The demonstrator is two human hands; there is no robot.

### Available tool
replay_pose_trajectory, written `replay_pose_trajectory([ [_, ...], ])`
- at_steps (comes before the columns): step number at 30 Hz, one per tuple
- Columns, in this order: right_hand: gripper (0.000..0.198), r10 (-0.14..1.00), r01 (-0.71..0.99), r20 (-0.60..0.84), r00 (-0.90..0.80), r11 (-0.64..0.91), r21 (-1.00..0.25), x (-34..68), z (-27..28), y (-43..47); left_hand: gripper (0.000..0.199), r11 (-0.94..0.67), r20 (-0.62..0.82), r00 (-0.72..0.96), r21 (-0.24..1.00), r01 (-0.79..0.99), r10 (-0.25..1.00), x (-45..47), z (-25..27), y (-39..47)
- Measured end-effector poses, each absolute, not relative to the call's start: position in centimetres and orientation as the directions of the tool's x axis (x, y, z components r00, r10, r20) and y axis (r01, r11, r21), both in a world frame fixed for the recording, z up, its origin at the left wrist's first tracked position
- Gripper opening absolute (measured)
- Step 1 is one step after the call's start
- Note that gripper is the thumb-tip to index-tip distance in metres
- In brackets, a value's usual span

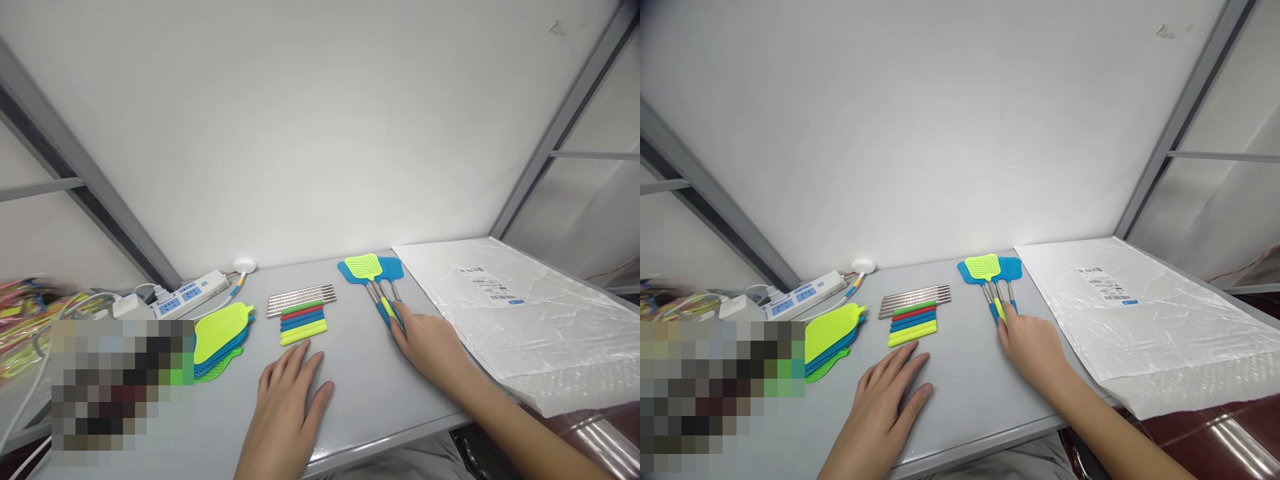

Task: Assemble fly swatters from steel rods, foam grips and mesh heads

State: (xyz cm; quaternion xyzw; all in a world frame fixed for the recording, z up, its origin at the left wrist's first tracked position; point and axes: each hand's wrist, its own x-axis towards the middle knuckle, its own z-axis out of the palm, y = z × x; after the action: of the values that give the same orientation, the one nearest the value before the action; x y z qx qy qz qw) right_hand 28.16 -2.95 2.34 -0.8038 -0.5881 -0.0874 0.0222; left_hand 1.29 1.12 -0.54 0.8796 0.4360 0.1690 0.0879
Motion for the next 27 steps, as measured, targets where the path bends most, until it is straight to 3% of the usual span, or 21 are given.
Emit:
replay_pose_trajectory([
  [12,0.038,0.957,0.977,0.202,0.208,-0.211,-0.005,27.5,4.2,-3.9,0.04,-0.599,0.225,0.556,0.324,0.732,0.801,1.4,-0.5,0.8],
  [17,0.038,0.986,0.998,0.157,0.055,-0.052,-0.025,26.5,6.7,-3.7,0.04,-0.581,0.217,0.54,0.366,0.727,0.813,1.5,0.2,0.2],
  [22,0.037,0.975,0.989,0.17,-0.144,0.139,0.041,25.8,9.5,-1.5,0.04,-0.56,0.192,0.53,0.392,0.73,0.826,1.5,1.1,-0.6],
  [27,0.034,0.965,0.966,0.055,-0.256,0.254,0.05,24.0,11.1,3.5,0.045,-0.507,0.151,0.493,0.419,0.753,0.857,1.7,1.7,-1.0],
])
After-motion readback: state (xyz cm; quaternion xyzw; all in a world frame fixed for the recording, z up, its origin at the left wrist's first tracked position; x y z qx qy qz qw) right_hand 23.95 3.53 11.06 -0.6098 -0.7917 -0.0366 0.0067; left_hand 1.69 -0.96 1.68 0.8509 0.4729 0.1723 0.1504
